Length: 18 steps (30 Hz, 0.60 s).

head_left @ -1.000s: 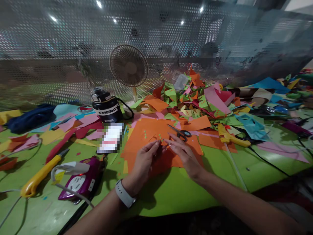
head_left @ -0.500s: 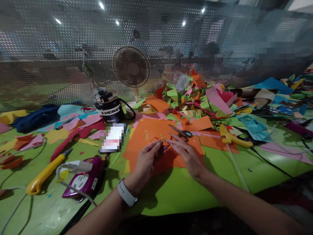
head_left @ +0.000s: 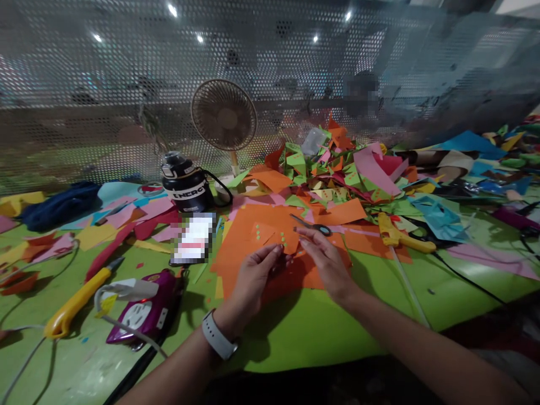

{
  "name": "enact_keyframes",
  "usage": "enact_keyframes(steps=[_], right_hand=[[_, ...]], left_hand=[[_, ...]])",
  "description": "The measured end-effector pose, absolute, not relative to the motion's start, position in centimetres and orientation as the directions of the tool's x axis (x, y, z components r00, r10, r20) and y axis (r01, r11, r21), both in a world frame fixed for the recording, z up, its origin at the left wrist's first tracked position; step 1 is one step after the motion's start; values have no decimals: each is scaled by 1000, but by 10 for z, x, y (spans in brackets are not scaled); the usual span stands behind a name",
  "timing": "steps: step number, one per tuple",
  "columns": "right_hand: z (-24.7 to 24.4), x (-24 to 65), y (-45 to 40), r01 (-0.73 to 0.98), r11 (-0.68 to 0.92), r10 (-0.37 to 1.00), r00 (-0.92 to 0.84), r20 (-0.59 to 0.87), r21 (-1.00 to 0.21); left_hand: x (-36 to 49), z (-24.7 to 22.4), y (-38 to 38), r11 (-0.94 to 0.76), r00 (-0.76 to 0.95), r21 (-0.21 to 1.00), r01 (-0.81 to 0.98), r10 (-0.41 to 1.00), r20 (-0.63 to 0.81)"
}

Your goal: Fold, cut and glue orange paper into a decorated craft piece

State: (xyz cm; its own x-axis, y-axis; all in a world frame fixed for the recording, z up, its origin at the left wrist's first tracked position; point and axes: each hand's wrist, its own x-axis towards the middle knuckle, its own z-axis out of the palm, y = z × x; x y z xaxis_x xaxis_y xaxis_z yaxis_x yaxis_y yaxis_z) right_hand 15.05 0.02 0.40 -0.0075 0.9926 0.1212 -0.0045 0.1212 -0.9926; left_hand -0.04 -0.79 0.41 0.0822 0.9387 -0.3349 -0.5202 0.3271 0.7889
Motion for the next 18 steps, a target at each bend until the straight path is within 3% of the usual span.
enact_keyframes(steps=[4,11,18], right_hand=[[-5,152,11,-29,131,991,0,131,-991],[-6,150,10,-10,154,988,18,154,-988],[-5,148,9,-28,120,993,-17,120,-992]], left_hand=[[0,3,-11,300,115,809,-506,953,-281],[2,4,-12,356,91,835,-420,932,-352],[3,2,-14,331,94,870,-365,943,-319]])
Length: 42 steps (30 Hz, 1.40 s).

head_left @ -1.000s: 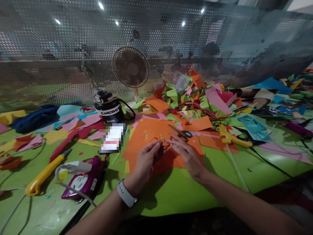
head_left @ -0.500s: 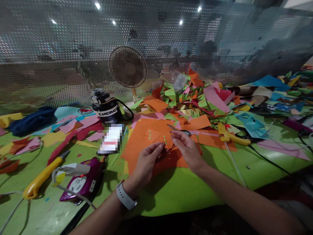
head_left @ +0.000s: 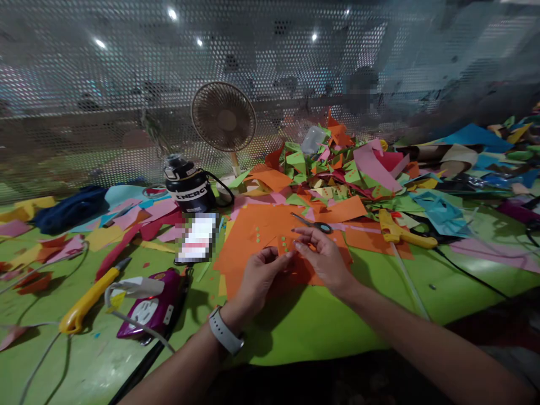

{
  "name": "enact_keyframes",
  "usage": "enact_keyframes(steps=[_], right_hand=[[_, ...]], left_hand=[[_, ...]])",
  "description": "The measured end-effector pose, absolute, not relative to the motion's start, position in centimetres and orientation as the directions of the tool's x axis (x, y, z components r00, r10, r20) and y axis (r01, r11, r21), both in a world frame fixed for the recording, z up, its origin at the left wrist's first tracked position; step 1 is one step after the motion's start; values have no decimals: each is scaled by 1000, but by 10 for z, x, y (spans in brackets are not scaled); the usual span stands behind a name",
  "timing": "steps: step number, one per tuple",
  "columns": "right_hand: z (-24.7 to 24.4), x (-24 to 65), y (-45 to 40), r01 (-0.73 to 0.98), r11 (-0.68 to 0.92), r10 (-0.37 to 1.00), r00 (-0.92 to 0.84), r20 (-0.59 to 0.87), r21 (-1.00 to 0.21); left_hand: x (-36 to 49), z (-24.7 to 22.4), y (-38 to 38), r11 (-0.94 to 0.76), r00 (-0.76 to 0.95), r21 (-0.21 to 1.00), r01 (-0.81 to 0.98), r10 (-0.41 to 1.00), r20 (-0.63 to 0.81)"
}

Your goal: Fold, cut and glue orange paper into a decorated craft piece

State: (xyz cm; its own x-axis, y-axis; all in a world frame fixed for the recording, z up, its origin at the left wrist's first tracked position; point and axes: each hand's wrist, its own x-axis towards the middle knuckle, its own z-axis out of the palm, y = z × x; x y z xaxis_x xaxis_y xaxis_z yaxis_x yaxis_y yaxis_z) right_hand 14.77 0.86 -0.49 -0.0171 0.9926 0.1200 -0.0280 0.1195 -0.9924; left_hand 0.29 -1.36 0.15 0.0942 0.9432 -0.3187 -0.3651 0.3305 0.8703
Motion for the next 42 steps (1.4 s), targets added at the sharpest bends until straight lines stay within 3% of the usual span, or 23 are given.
enact_keyframes(steps=[16,36,42], right_hand=[[-5,152,9,51,161,985,-63,157,-986],[-2,152,13,-167,16,997,-73,29,-986],[-1,153,13,-161,46,997,-52,55,-986]], left_hand=[[-1,3,-11,392,169,846,-362,920,-354],[-10,9,-9,417,269,841,-345,902,-337],[-9,8,-9,408,179,824,-395,913,-366]])
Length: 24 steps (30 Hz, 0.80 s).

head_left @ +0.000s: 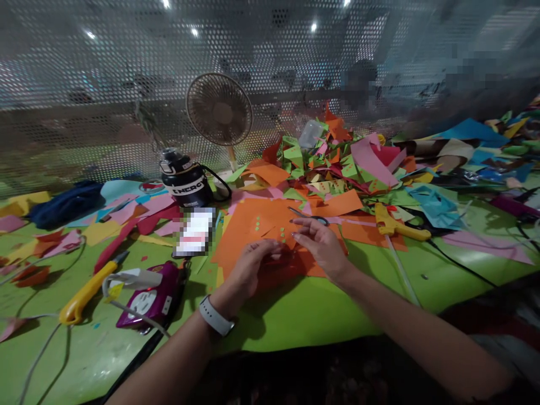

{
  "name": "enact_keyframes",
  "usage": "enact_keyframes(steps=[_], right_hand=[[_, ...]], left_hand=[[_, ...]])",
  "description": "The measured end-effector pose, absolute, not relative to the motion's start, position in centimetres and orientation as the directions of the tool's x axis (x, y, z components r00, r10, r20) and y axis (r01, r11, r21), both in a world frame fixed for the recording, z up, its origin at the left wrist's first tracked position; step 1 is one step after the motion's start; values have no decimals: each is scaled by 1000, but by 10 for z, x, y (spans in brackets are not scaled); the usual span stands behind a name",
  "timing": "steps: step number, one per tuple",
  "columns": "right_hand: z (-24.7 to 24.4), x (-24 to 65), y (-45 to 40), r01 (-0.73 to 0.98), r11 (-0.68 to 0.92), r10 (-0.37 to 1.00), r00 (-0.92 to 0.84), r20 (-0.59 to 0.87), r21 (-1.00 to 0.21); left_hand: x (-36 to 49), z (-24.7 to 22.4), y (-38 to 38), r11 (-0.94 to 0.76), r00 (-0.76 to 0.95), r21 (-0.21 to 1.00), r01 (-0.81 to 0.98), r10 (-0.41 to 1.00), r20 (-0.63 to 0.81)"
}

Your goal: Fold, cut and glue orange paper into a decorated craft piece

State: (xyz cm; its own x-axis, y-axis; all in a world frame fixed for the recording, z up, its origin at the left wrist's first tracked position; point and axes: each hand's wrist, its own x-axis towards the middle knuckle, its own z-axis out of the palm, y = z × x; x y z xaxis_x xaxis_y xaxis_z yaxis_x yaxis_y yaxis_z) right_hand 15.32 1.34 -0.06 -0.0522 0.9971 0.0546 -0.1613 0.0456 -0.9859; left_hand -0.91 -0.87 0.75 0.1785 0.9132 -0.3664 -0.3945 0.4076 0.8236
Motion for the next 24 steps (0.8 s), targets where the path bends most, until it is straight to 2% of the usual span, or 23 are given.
enact_keyframes(steps=[9,24], right_hand=[[0,155,14,-39,127,992,-22,128,-991],[-7,153,15,16,179,982,-69,178,-984]], left_hand=[[-3,9,-13,320,174,893,-316,945,-277],[-3,3,-12,245,194,936,-253,961,-199]])
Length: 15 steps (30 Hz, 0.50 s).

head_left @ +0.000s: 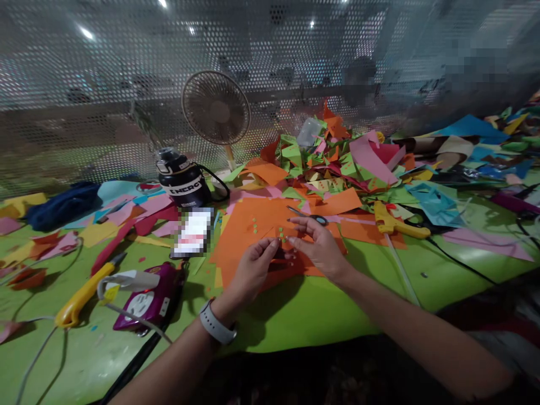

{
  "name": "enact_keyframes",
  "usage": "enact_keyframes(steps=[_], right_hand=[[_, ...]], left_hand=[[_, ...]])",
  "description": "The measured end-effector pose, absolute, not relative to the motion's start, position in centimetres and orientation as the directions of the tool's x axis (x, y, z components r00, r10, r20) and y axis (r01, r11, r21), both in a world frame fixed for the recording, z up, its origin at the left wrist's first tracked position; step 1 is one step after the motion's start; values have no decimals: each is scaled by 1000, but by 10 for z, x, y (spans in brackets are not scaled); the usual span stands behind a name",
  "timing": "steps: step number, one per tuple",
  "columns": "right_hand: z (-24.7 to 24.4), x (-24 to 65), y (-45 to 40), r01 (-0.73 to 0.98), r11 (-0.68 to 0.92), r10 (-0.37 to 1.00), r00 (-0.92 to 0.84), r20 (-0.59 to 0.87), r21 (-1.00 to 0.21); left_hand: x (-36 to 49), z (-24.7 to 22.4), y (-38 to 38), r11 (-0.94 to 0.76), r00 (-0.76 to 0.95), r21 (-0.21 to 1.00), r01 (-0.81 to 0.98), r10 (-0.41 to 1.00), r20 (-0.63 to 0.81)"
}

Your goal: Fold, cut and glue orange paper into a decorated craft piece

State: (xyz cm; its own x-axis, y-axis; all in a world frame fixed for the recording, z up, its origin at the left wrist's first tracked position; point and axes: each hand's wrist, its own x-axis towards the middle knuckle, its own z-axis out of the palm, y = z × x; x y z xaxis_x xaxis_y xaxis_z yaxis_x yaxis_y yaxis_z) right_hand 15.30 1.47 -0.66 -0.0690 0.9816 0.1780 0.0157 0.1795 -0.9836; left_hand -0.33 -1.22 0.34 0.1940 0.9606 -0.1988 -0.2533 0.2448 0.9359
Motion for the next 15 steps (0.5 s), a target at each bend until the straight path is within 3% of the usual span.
enact_keyframes(steps=[15], right_hand=[[-4,154,13,31,161,984,-86,158,-986]], left_hand=[[-3,4,-13,267,174,922,-280,959,-224]])
